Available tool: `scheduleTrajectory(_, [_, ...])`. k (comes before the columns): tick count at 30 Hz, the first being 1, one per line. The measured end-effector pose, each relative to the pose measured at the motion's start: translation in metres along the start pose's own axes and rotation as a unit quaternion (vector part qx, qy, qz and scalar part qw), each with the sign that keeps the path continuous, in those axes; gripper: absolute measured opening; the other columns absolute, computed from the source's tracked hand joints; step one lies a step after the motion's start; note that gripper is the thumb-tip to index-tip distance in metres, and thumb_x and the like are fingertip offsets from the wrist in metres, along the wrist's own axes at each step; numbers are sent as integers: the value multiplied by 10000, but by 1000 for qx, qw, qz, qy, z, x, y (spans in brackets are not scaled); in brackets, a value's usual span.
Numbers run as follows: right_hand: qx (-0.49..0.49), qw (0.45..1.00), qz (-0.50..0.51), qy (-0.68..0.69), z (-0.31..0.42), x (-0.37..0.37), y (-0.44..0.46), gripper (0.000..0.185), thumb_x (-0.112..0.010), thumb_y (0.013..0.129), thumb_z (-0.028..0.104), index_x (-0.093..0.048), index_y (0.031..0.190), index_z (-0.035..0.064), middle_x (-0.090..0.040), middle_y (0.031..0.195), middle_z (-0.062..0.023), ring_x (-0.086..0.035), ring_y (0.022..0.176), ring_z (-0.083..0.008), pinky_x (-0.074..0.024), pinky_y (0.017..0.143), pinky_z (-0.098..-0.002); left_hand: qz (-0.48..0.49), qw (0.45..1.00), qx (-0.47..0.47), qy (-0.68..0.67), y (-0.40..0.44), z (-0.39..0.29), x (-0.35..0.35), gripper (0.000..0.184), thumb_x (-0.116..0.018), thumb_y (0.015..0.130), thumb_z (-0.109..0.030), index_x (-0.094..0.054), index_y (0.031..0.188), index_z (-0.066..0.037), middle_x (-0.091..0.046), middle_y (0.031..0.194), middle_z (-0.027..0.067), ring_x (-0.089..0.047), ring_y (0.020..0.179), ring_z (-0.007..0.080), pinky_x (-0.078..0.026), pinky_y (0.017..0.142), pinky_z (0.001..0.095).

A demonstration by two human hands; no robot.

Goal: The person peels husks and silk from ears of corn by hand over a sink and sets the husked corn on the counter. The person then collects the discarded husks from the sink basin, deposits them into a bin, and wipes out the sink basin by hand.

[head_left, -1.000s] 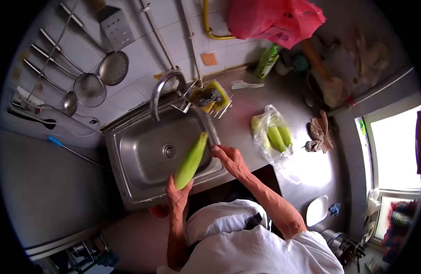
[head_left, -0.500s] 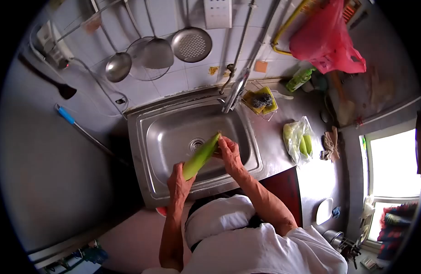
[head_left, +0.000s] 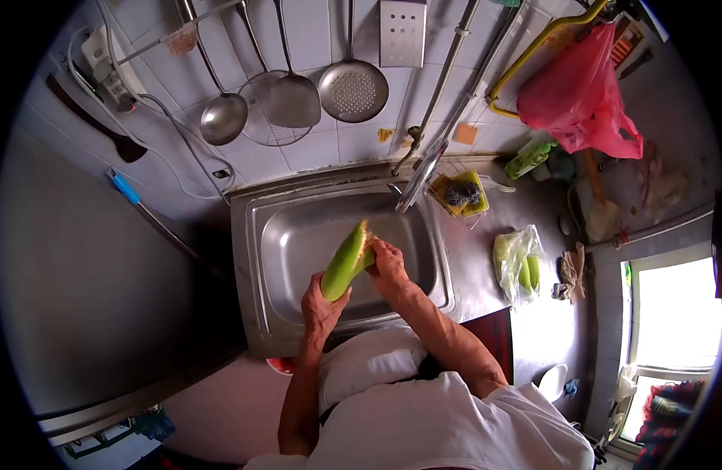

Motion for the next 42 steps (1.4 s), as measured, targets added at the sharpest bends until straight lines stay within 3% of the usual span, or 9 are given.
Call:
scheduleTrajectory(4, [-58, 954, 186, 226, 10, -48, -16, 162, -443, 1066, 202, -558, 975, 132, -673, 981, -51, -643, 1022, -240, -487, 965, -425, 152, 902, 253, -317, -27, 34, -52, 416, -832, 828, -231, -592, 1102, -28, -657, 886, 75, -656, 768, 182, -557, 674, 351])
scheduleTrajectory(6, [-89, 940, 141, 299, 3, -60, -23, 165, -463, 1067, 219, -555, 976, 117, -636, 915, -37, -628, 937, -239, -493, 919, -407, 155, 721, 343, -582, -44, 34, -82, 363, -801, 878, -238, -594, 1103, -43, -657, 888, 78, -649, 753, 177, -547, 648, 322])
scheduleTrajectory(11, [-20, 961, 128, 244, 17, -58, -23, 199, -478, 1071, 208, -545, 923, 92, -531, 769, -10, -551, 786, -192, -488, 840, -342, 194, 600, 395, -668, -44, 17, -88, 805, -375, 952, -766, -589, 1211, -35, -691, 1047, 136, -687, 895, 291, -549, 830, 508])
scheduleTrajectory(15, [55, 984, 125, 114, 34, -53, -26, 277, -463, 1085, 237, -541, 869, 84, -387, 637, 38, -404, 627, -115, -392, 631, -266, 224, 571, 432, -661, -31, 12, -90, 766, -421, 962, -732, -540, 1362, -90, -676, 1168, 99, -677, 1007, 322, -540, 893, 582])
scheduleTrajectory(23, [24, 976, 187, 112, 43, -63, -29, 323, -477, 1083, 279, -527, 827, 88, -313, 606, 61, -267, 526, -79, -260, 509, -265, 90, 770, 408, -482, 30, 16, -88, 613, -643, 924, -622, -626, 1041, -21, -616, 832, 46, -629, 643, 189, -553, 570, 364])
scheduleTrajectory(34, [93, 971, 180, -123, 38, -15, -82, 366, -524, 1071, 338, -532, 784, 111, -359, 587, 56, -291, 492, -68, -238, 467, -258, -136, 589, 543, -583, 38, 180, -146, 725, -610, 917, -634, -520, 1196, 28, -638, 862, 120, -666, 662, 264, -599, 615, 416])
scheduleTrajectory(36, [36, 979, 83, -183, 52, -1, -111, 367, -536, 1065, 344, -536, 781, 112, -390, 585, 48, -317, 478, -66, -253, 459, -254, -90, 730, 543, -406, 43, 191, -112, 769, -628, 883, -668, -519, 1233, 8, -671, 933, 144, -706, 798, 291, -608, 735, 435])
scheduleTrajectory(38, [95, 986, 72, -120, 67, 45, -116, 370, -535, 1064, 357, -543, 786, 113, -410, 587, 42, -332, 470, -66, -265, 453, -252, -221, 636, 534, -511, 43, 245, -105, 775, -637, 860, -701, -546, 1201, -11, -662, 931, 136, -707, 844, 277, -603, 766, 430])
scheduleTrajectory(42, [239, 960, 22, -143, 96, 109, -60, 348, -530, 1067, 369, -550, 824, 120, -350, 577, 64, -306, 474, -65, -267, 450, -258, -141, 715, 493, -475, 76, 195, -48, 766, -621, 860, -724, -565, 1162, -22, -638, 897, 114, -711, 813, 276, -606, 706, 420])
Point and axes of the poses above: each hand's wrist, its own y-axis towards the middle knuckle, its own x-axis out of the back of the hand, z = x × y, the point moved 8 cm from there along y, towards the middle knuckle
